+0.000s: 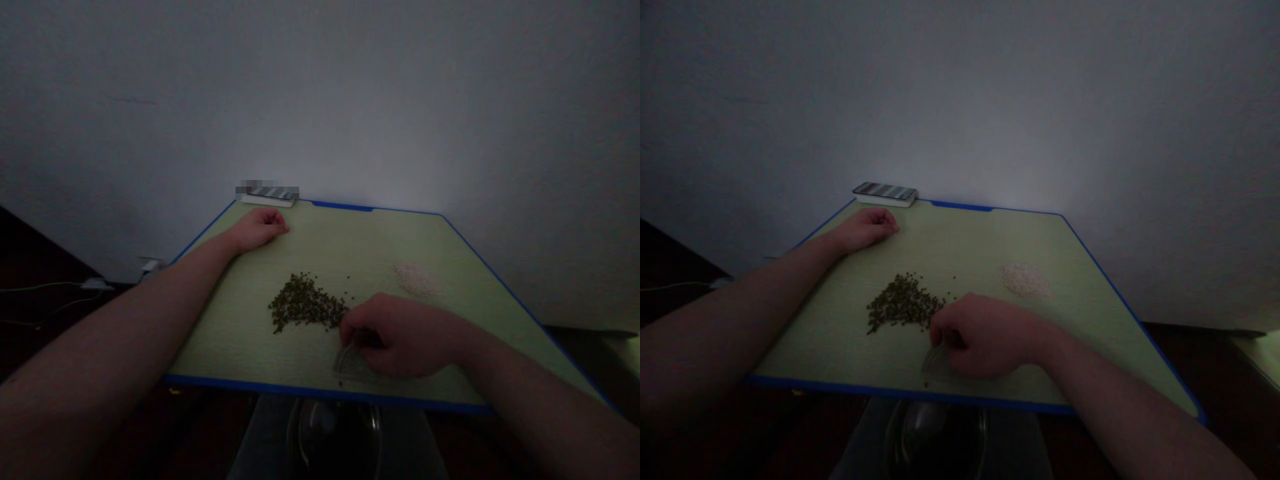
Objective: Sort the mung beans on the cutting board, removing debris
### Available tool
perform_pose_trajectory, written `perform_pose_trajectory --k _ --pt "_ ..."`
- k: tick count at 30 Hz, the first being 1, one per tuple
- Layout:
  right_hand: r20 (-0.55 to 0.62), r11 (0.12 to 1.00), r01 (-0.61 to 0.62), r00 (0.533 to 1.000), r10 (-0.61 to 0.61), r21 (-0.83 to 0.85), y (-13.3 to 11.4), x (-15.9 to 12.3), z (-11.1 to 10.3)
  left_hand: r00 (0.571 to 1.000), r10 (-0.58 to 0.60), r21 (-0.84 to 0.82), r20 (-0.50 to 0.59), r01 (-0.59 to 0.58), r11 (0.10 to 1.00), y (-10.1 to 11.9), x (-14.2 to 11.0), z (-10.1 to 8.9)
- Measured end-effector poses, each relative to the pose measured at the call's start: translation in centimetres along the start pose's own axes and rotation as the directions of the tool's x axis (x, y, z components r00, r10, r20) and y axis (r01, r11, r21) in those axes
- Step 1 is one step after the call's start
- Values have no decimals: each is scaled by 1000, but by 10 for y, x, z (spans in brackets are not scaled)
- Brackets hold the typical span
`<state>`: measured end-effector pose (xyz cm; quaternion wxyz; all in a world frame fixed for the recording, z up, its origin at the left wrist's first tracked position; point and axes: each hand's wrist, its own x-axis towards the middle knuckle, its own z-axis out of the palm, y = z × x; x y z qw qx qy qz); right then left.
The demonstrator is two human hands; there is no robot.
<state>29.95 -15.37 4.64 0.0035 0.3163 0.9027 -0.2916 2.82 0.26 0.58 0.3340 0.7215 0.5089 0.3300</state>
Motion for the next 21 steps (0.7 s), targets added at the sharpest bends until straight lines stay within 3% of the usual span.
perform_pose_trajectory --k 6,21 --pt "56 999 33 998 -34 27 -1 -1 -2 1000 -26 7 0 26 1000 2 -1 0" --pt "32 999 16 999 -17 33 0 -5 -5 1000 23 -13 8 -23 1000 -6 3 0"
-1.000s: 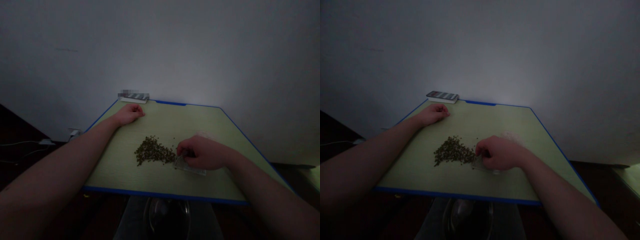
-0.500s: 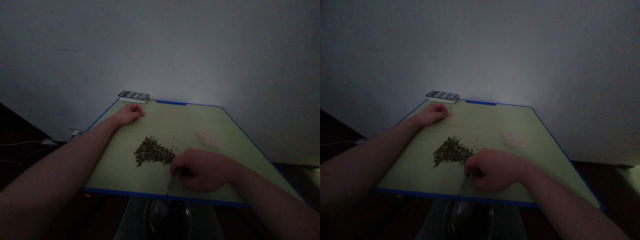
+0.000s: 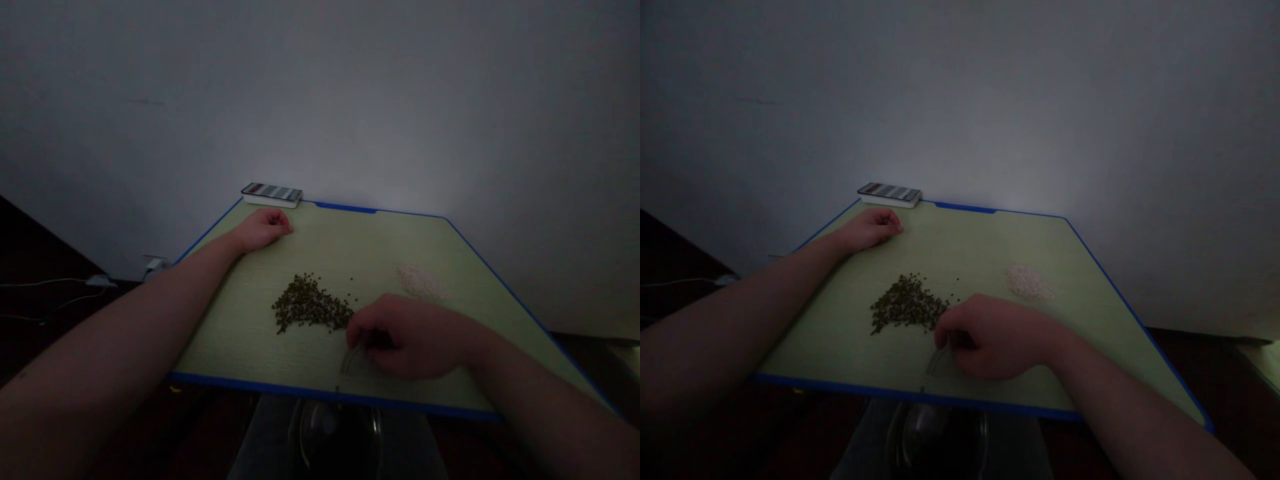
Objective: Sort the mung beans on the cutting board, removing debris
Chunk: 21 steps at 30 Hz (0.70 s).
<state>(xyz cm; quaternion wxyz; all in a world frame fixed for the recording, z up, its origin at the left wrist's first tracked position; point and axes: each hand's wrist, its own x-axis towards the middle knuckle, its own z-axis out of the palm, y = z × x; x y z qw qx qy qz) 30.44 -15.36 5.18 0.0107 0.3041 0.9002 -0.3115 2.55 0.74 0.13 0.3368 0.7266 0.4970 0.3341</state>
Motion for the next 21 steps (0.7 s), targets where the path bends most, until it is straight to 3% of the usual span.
perform_pose_trajectory --k 6,11,21 --pt "-78 996 -93 993 91 -13 3 3 -1 1000 -12 -4 18 12 1000 2 -1 0" --pt "-202 979 -205 959 200 -1 11 6 1 1000 -9 21 9 8 1000 2 -1 0" --pt "-244 966 -258 937 251 0 18 8 0 1000 -21 5 16 21 1000 2 -1 0"
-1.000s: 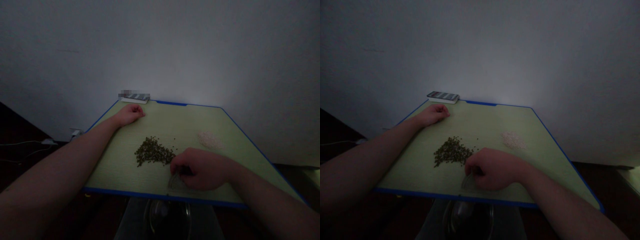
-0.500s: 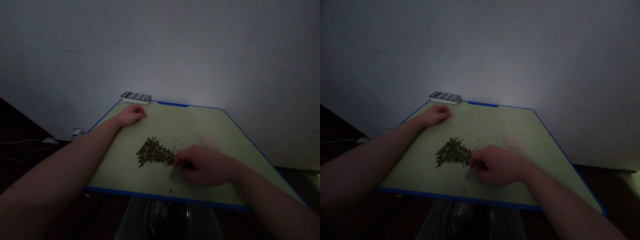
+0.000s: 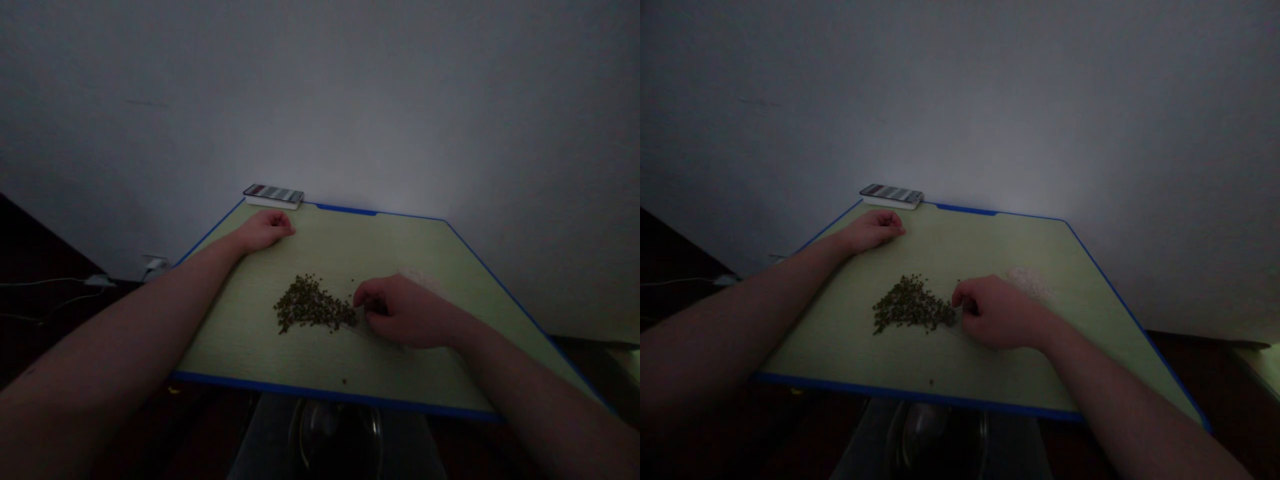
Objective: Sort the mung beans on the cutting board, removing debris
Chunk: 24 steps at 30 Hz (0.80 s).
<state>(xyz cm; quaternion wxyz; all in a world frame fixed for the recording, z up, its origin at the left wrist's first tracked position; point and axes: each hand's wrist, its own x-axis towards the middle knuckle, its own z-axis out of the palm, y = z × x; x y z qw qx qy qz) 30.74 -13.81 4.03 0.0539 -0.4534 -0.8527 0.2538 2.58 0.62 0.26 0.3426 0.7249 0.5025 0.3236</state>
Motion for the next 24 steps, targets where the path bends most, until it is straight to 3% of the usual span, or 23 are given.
perform_pose_trajectory --k 8,18,24 --pt "45 995 83 995 -85 47 -7 -1 4 1000 -28 10 -10 28 1000 8 -4 1" --pt "-3 998 44 999 -44 36 -8 3 6 1000 -21 7 -22 21 1000 10 -5 1" --pt "-22 990 133 991 -134 -43 -19 10 8 1000 -10 15 -19 10 1000 7 -3 1"
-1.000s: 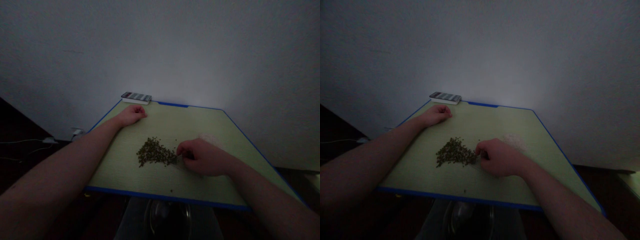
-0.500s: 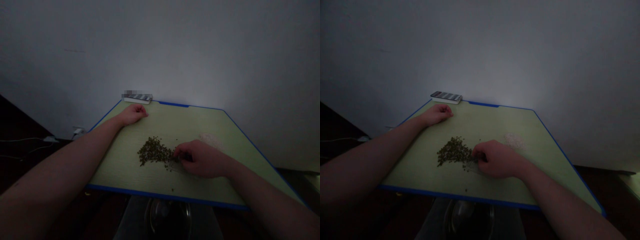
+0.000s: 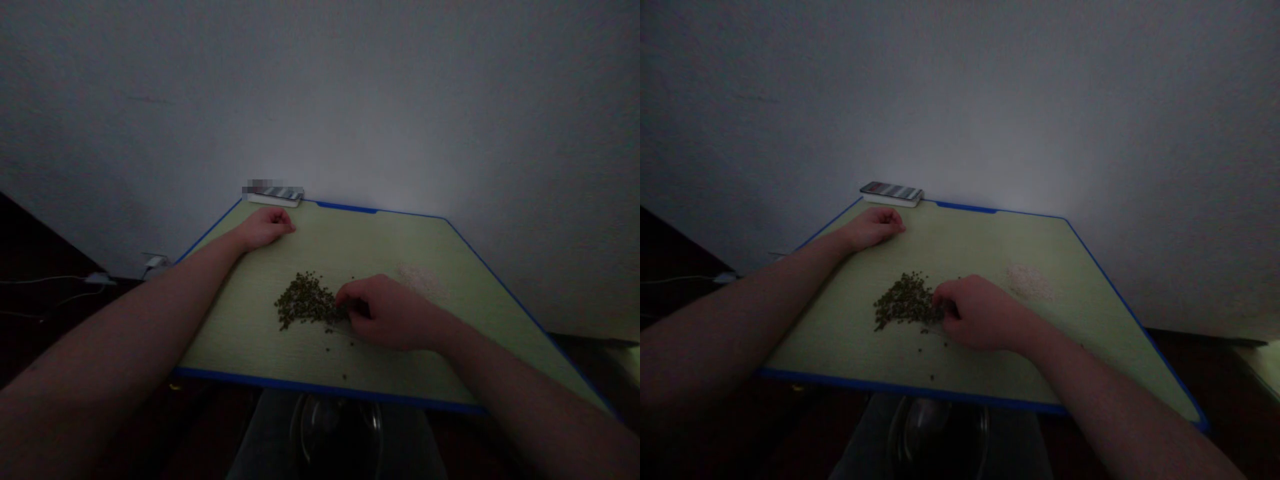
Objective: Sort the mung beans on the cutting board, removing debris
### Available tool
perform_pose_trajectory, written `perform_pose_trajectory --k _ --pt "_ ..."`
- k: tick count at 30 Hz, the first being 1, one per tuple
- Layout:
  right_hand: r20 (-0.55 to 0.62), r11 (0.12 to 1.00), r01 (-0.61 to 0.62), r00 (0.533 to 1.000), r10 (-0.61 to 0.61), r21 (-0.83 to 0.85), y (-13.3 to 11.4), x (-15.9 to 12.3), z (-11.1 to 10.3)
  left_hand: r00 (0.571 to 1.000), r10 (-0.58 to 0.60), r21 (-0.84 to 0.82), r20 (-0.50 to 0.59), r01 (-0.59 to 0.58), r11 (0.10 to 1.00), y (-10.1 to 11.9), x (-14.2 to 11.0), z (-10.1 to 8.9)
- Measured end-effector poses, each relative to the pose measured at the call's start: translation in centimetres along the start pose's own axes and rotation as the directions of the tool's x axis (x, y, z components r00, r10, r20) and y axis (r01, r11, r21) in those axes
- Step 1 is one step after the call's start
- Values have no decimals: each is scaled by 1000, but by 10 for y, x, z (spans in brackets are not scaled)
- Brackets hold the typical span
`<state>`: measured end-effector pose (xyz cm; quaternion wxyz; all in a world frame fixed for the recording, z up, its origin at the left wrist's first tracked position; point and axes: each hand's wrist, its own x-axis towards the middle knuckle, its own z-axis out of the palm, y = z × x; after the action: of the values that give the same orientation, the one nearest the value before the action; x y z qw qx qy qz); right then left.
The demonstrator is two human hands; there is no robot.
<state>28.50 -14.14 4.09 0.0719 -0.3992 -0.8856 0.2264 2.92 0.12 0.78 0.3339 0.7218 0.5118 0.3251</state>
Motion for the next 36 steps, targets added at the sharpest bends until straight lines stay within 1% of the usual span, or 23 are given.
perform_pose_trajectory --k 3,5,8,14,20,25,30,33,36 --pt "0 995 85 996 -85 -46 -6 4 1 1000 10 13 -8 -10 1000 -2 1 0" --pt "15 987 153 988 -153 -47 -9 6 1 1000 18 10 -4 -18 1000 -4 2 0" --pt "54 981 195 979 -194 -15 -14 4 1 1000 21 -11 -2 -21 1000 -6 3 0" --pt "124 978 203 971 -206 37 -20 -9 0 1000 6 -14 9 -6 1000 -3 2 0" --pt "183 980 188 963 -197 64 -16 -17 0 1000 -14 -29 -7 14 999 -3 1 0" --pt "206 981 175 960 -190 88 -12 -20 0 1000 2 -40 9 -1 999 -6 2 -1" --pt "236 980 176 952 -194 98 -10 -22 -3 1000 8 19 -5 -8 1000 -4 2 -1" --pt "207 983 159 963 -174 88 -14 -20 -4 1000 13 13 -2 -13 1000 -5 2 -1" --pt "100 988 145 984 -150 56 -22 -17 0 1000 17 -5 2 -17 1000 -8 4 -1"
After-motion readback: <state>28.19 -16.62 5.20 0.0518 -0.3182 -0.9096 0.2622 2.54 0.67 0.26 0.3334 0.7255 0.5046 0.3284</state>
